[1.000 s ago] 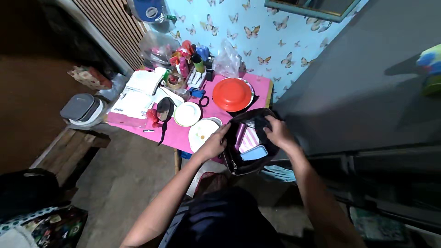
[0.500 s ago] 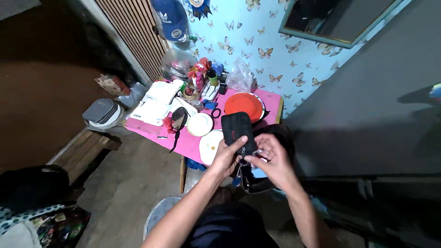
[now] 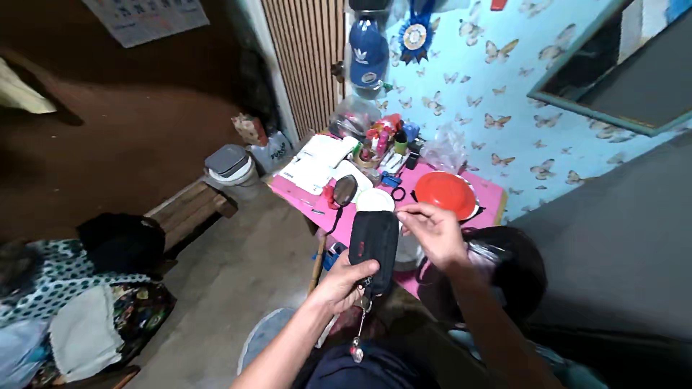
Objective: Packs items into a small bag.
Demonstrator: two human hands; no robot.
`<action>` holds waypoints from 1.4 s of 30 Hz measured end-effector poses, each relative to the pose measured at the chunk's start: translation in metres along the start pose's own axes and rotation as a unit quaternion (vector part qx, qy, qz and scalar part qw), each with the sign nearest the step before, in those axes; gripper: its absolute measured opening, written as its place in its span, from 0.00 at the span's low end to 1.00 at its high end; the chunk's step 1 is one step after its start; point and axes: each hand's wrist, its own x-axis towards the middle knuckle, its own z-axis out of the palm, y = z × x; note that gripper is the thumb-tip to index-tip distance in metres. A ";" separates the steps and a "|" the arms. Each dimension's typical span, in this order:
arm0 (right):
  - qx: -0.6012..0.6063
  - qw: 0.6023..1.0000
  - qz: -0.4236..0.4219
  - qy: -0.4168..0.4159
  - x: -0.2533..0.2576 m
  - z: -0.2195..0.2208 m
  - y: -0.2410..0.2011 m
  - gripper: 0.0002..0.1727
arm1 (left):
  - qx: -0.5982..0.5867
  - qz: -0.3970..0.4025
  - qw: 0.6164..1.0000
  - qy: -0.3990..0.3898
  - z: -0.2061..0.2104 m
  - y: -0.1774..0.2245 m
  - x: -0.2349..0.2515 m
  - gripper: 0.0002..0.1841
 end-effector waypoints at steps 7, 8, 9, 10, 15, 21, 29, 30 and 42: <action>0.096 0.973 0.150 -0.149 -0.015 0.162 -0.026 0.05 | 0.072 0.126 0.973 0.182 -0.091 0.053 -0.069 0.46; 0.061 0.973 0.143 -0.173 -0.014 0.178 -0.032 0.05 | 0.096 0.124 0.972 0.174 -0.103 0.061 -0.083 0.51; 0.021 0.971 0.130 -0.200 -0.014 0.193 -0.037 0.06 | 0.109 0.111 0.976 0.153 -0.112 0.070 -0.098 0.54; -0.019 0.970 0.107 -0.219 -0.014 0.208 -0.041 0.08 | 0.106 0.090 0.982 0.129 -0.119 0.079 -0.112 0.52; -0.228 0.954 -0.084 -0.173 -0.017 0.265 -0.062 0.12 | -0.037 0.017 0.996 0.078 -0.169 0.114 -0.164 0.39; -0.311 0.941 -0.070 -0.111 -0.040 0.315 -0.070 0.12 | -0.052 0.026 0.995 0.083 -0.209 0.125 -0.196 0.41; -0.331 0.861 0.191 -0.335 -0.035 0.362 -0.058 0.40 | -0.054 -0.035 0.979 0.192 -0.207 0.111 -0.198 0.28; -0.308 0.846 0.212 -0.381 -0.030 0.365 -0.045 0.41 | -0.057 -0.063 0.974 0.211 -0.209 0.106 -0.198 0.23; -0.300 0.853 0.220 -0.366 -0.012 0.380 -0.041 0.18 | -0.129 -0.096 0.964 0.212 -0.235 0.105 -0.213 0.24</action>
